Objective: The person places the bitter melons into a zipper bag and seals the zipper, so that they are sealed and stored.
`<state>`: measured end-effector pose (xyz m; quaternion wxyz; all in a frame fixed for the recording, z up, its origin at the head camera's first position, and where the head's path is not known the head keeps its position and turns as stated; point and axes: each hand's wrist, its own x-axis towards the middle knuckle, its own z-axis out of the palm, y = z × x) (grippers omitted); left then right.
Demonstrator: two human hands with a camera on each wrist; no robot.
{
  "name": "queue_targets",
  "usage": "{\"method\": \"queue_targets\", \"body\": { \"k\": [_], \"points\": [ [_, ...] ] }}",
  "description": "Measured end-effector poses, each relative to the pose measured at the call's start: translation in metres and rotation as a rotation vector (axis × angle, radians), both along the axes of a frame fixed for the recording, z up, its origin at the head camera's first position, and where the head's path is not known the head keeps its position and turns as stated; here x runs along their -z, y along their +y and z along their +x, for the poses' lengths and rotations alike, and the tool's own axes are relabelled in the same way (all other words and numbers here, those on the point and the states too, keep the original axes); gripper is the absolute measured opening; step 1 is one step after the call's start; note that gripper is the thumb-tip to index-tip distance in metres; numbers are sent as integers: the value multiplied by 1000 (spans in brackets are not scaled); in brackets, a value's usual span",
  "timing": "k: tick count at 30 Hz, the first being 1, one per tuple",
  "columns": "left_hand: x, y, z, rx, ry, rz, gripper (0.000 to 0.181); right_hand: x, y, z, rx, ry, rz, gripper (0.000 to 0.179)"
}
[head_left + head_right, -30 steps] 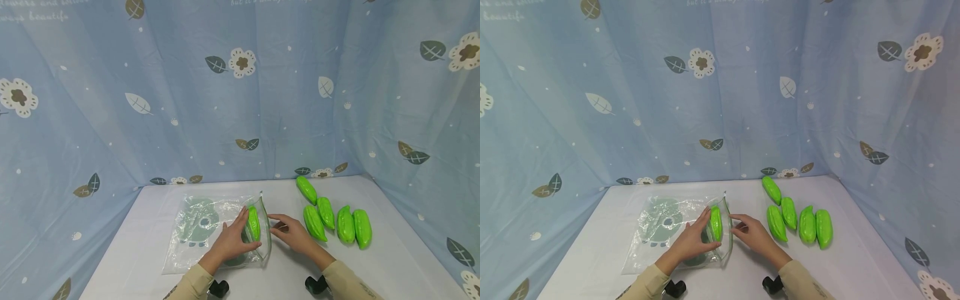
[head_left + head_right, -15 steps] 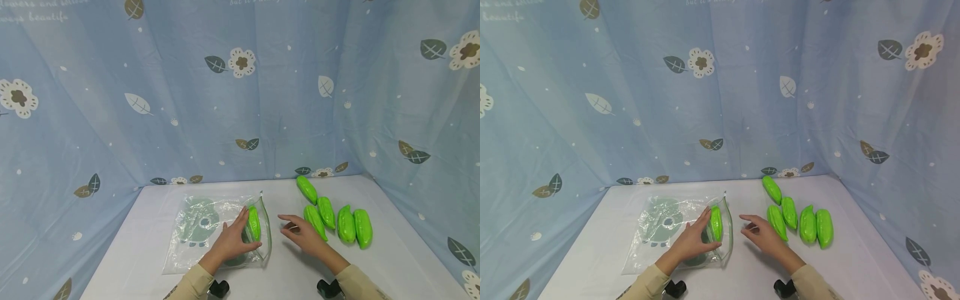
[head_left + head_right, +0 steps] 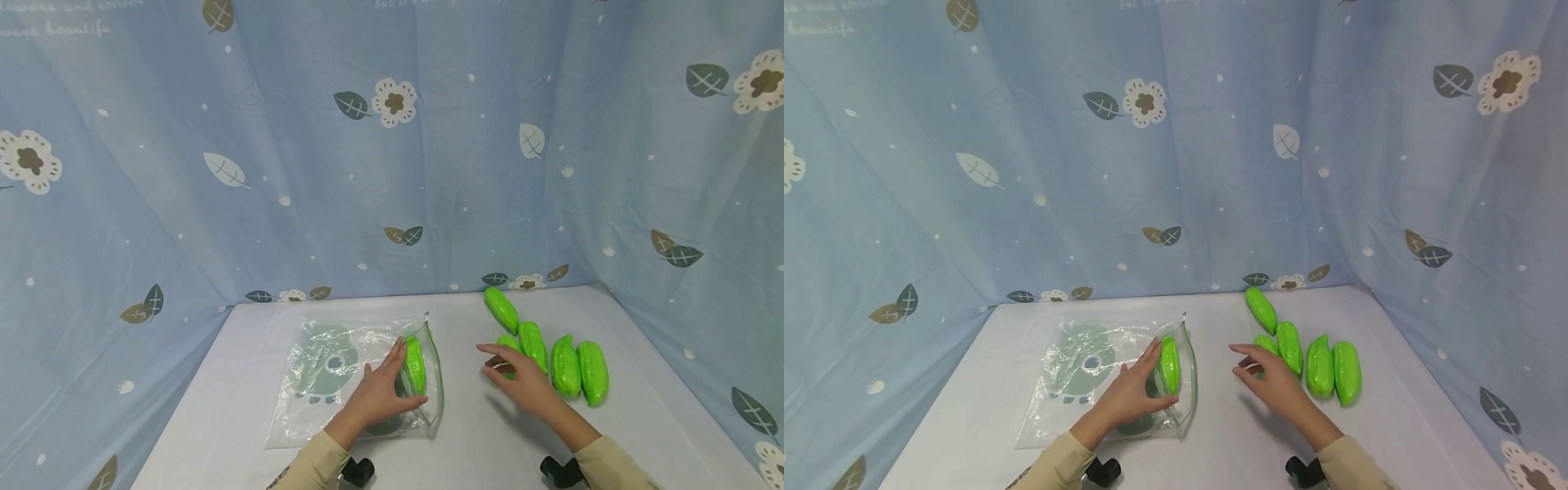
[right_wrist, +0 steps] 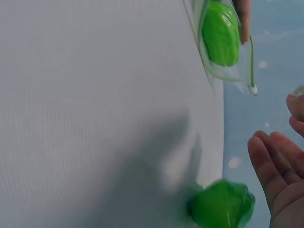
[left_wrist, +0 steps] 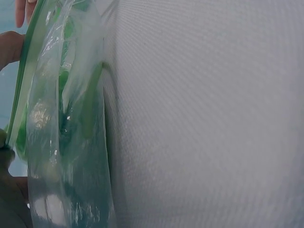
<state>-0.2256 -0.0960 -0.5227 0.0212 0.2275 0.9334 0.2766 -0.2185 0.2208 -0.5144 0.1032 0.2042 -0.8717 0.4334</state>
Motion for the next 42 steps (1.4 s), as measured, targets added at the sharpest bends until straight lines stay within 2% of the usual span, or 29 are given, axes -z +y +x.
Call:
{"method": "queue_targets", "body": {
  "k": [4,9,14,19,30,42],
  "points": [
    [1,-1,-1,-4,-3,-1,110,-4,7,0,22,68,-7,43],
    [1,0,-1,-4,-10,9,110,-11,16,3,92,97,34,41],
    [0,0,-1,-3,-7,4,110,-16,24,6,185,88,135,42],
    [0,1,0,-7,1,6,110,-13,29,7,249,59,193,43],
    [-1,1,1,-5,-3,4,109,-14,34,7,253,-35,284,52],
    [0,1,1,-9,2,-8,110,-18,28,8,214,-78,392,50]
  ]
}}
